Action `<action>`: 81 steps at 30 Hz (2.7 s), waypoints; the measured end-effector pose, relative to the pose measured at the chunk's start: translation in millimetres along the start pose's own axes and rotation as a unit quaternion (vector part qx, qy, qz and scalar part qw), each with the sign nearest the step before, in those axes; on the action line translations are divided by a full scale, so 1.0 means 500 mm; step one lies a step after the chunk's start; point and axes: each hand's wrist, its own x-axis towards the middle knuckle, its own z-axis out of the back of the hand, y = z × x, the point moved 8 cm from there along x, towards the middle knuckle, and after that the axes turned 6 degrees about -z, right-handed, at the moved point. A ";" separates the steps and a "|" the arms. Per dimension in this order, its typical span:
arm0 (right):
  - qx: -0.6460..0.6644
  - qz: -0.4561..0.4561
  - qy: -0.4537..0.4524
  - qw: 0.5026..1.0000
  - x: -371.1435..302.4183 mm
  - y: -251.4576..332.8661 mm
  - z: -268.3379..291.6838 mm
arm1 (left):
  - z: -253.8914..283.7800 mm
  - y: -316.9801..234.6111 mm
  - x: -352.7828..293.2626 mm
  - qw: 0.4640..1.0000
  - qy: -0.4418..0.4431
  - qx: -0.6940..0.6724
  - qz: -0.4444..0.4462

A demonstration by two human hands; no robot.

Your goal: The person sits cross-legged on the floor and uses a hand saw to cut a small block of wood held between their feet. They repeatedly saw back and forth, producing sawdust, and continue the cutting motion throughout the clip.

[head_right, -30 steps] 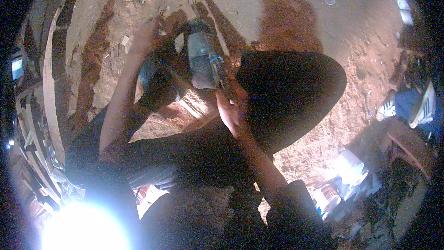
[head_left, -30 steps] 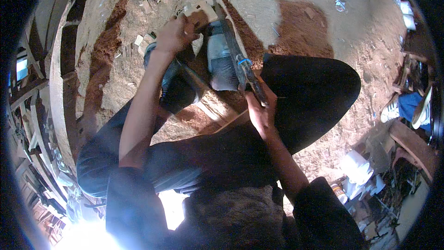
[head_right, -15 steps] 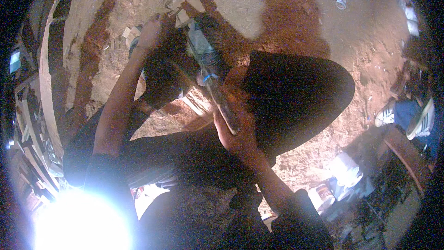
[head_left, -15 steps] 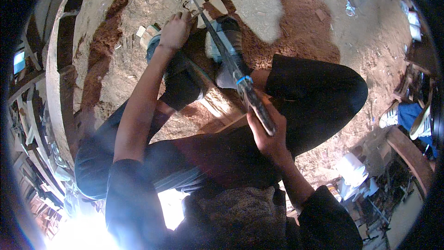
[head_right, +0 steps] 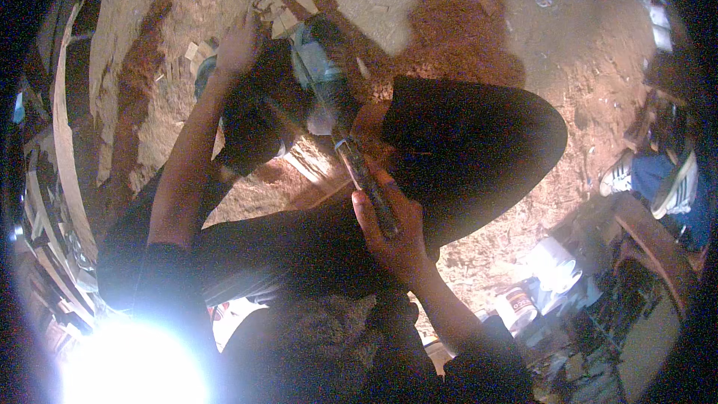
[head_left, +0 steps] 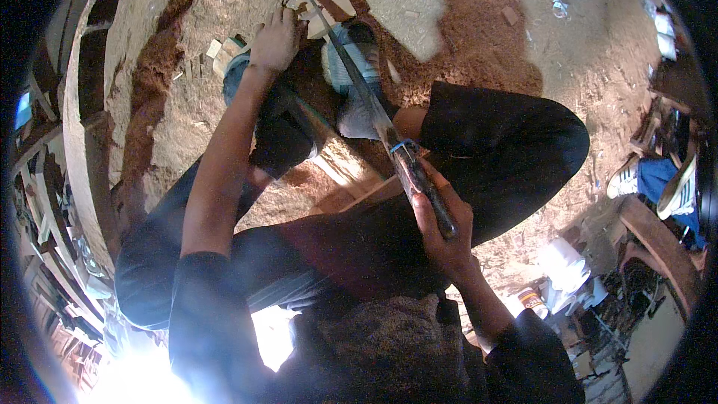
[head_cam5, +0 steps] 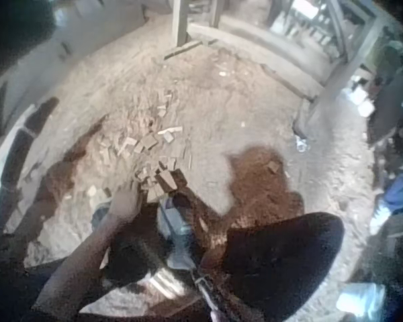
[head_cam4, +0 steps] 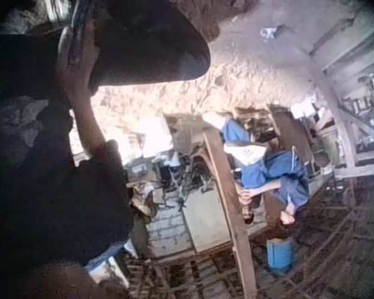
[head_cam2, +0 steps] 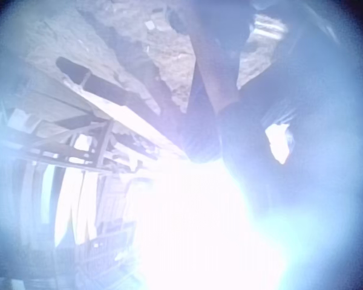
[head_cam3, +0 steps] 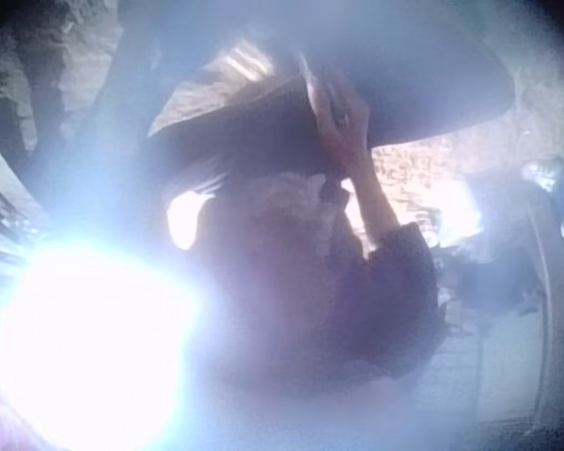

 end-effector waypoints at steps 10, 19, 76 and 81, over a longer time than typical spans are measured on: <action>0.011 -0.061 0.028 0.998 -0.038 -0.006 0.006 | 0.002 0.006 0.006 0.999 0.029 -0.017 -0.002; -0.045 -0.028 0.015 0.998 -0.037 -0.013 -0.002 | 0.011 -0.010 0.012 1.000 0.023 -0.016 -0.011; -0.010 0.004 -0.042 0.999 -0.029 -0.004 -0.001 | -0.015 0.019 0.032 0.999 0.039 -0.034 -0.019; 0.015 -0.044 0.020 0.999 -0.024 -0.005 -0.009 | -0.012 0.031 0.023 0.999 0.013 -0.032 -0.012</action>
